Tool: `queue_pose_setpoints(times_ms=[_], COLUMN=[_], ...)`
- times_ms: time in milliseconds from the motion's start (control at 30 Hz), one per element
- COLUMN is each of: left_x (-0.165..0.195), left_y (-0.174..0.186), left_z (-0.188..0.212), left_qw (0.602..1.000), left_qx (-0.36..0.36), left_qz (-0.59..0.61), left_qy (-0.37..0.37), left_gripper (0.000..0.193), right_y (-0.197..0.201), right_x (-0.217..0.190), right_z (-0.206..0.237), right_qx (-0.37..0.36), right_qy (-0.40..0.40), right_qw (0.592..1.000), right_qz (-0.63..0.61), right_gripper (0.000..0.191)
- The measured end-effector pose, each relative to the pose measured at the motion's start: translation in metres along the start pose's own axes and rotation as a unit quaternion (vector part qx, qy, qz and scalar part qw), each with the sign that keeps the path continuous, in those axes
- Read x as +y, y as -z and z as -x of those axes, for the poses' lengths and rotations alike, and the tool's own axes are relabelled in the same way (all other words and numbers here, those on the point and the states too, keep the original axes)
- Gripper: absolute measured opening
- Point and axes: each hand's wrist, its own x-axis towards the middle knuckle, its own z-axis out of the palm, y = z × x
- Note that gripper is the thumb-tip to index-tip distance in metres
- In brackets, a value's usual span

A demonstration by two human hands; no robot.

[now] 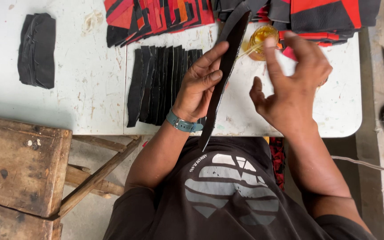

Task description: The person holds a long black leather strip and rubs an amber adhesive from a jar onto its edge, working along the strip by hand. They then place the treated strip onto a growing stack of similar black leather pieces on the table and pick up the next strip to repeat the process.

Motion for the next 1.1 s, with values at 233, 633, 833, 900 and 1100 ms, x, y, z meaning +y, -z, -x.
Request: queue_pose_setpoints(times_ms=[233,633,833,900,1100], left_x=[0.013,0.016,0.013,0.011,0.011], left_y=[0.000,-0.009,0.004,0.001,-0.009], left_z=[0.001,0.003,-0.005,-0.004,0.000], left_qw=[0.990,0.985,0.992,0.996,0.999], left_qx=[0.011,0.004,0.094,0.074,0.031], left_qz=[-0.126,-0.151,-0.060,-0.030,-0.012], left_qy=[-0.057,-0.089,-0.056,-0.048,-0.036], left_gripper=[0.048,0.048,0.051,0.055,0.055], right_y=[-0.026,-0.051,-0.028,-0.029,-0.038], right_x=[0.011,0.012,0.001,-0.006,-0.011], right_z=[0.022,0.010,0.027,0.028,0.003], right_qx=[-0.012,-0.053,-0.046,-0.053,-0.035], right_qy=[-0.118,-0.115,-0.096,-0.087,-0.083], right_qw=[0.707,0.718,0.751,0.788,0.842], right_qz=[-0.697,-0.684,-0.652,-0.607,-0.532], right_gripper=[0.070,0.057,0.047,0.052,0.060])
